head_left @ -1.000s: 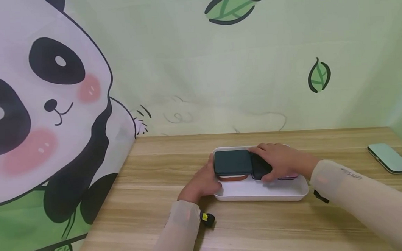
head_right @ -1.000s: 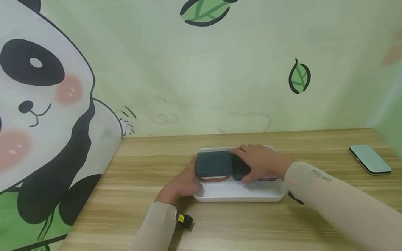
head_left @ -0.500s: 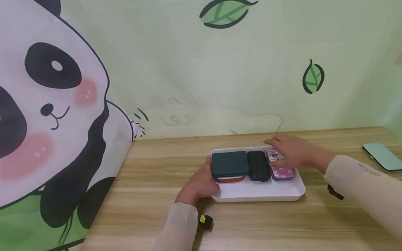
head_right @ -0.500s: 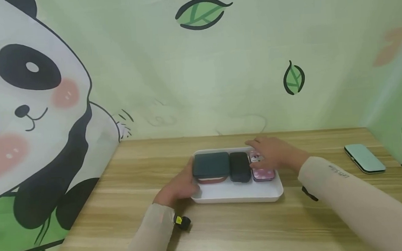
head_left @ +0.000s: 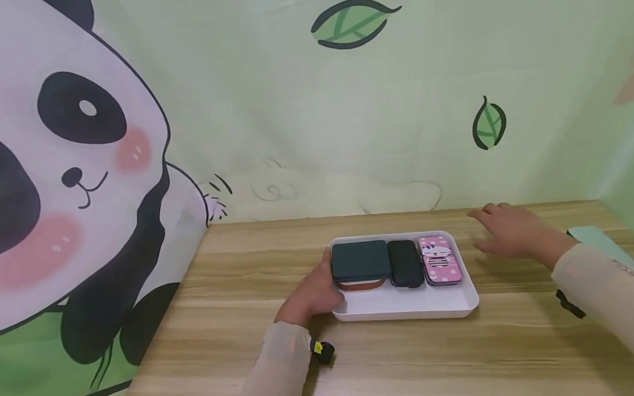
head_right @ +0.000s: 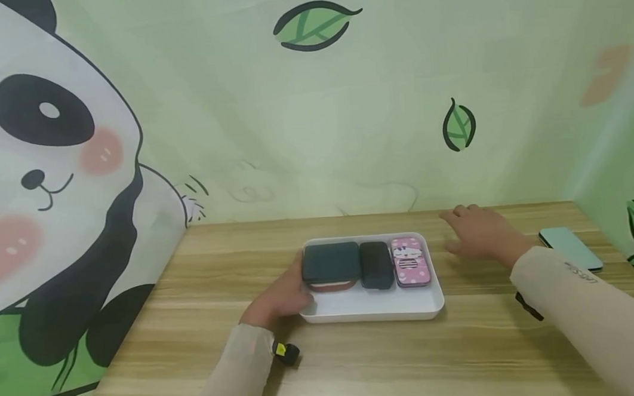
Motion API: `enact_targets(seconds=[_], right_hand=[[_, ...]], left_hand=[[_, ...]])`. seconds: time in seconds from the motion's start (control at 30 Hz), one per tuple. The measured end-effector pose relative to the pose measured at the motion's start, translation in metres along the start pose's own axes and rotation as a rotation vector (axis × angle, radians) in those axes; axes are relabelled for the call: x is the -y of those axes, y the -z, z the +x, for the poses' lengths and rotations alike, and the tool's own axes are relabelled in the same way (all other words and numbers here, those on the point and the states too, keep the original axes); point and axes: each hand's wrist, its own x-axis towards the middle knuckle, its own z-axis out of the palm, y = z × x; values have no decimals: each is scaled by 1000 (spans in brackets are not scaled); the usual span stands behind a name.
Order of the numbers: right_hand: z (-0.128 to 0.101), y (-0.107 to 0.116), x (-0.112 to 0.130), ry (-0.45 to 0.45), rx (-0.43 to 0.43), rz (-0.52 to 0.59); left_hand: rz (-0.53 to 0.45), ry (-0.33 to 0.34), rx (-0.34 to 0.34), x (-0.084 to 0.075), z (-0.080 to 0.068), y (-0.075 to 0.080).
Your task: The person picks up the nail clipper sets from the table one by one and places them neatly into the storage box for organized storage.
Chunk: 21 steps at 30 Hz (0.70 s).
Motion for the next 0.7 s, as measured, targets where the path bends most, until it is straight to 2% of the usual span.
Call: enact_targets(seconds=[0.17,0.3,0.5,0.7], right_hand=[[-12,-6,-31,-22,3,-11],[-23,-12,-55,-39,-10,-9],[-35,-24,-89,-56,13,7],[-51,-23,-108,3,120,2]], left_hand=[[6,13,6,1,1,-2],[7,11,4,2,2,-3],[8,-3,-3,0,0,-2],[8,3,0,0,-1,0]])
